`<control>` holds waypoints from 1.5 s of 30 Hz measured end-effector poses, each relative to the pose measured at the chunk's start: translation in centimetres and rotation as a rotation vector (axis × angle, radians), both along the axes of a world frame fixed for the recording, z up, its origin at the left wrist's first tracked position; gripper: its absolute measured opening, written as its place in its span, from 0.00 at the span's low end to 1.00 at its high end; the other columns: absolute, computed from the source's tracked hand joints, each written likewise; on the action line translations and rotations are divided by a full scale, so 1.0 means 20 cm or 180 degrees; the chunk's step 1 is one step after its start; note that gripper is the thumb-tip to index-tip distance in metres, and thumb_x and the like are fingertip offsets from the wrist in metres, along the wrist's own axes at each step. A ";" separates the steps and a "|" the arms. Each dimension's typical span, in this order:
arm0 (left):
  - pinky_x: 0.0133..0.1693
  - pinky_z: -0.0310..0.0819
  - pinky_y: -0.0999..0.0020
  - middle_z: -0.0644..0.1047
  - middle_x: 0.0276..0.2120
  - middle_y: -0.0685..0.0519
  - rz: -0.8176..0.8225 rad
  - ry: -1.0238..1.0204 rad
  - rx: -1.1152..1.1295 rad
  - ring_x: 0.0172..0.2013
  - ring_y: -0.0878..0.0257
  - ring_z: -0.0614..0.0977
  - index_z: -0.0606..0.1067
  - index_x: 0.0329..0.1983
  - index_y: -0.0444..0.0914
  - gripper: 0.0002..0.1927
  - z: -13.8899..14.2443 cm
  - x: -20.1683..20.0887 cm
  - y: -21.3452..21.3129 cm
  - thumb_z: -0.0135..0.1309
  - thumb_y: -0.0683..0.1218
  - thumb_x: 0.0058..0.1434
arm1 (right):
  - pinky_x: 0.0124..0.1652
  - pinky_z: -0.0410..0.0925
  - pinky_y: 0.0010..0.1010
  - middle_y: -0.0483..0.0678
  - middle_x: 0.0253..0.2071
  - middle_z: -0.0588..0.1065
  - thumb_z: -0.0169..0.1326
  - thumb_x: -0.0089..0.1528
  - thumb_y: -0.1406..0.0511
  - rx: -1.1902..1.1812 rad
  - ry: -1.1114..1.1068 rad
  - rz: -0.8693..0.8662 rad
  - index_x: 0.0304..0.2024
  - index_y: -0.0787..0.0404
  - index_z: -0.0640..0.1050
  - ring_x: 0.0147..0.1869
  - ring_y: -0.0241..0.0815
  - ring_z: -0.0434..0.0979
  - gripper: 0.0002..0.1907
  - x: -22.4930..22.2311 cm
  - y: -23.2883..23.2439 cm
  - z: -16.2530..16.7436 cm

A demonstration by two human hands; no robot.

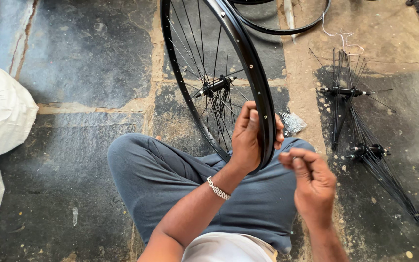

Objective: The person sits on the floor and laces a bicycle wheel by inserting spokes into the rim and securing them with nipples. They rotate the wheel to access different sections and continue the lacing process.

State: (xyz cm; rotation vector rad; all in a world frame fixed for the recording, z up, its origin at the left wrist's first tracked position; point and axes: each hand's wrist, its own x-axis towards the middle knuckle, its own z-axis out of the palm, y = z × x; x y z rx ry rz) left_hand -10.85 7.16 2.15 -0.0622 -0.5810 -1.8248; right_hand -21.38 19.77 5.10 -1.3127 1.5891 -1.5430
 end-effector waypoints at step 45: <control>0.27 0.75 0.73 0.75 0.32 0.50 -0.0158 -0.0186 0.0124 0.30 0.66 0.81 0.68 0.43 0.36 0.21 -0.03 -0.10 -0.07 0.41 0.57 0.82 | 0.41 0.77 0.36 0.55 0.39 0.81 0.66 0.55 0.66 0.0412 0.2165 -0.0428 0.52 0.70 0.72 0.44 0.48 0.85 0.26 0.22 -0.13 -0.01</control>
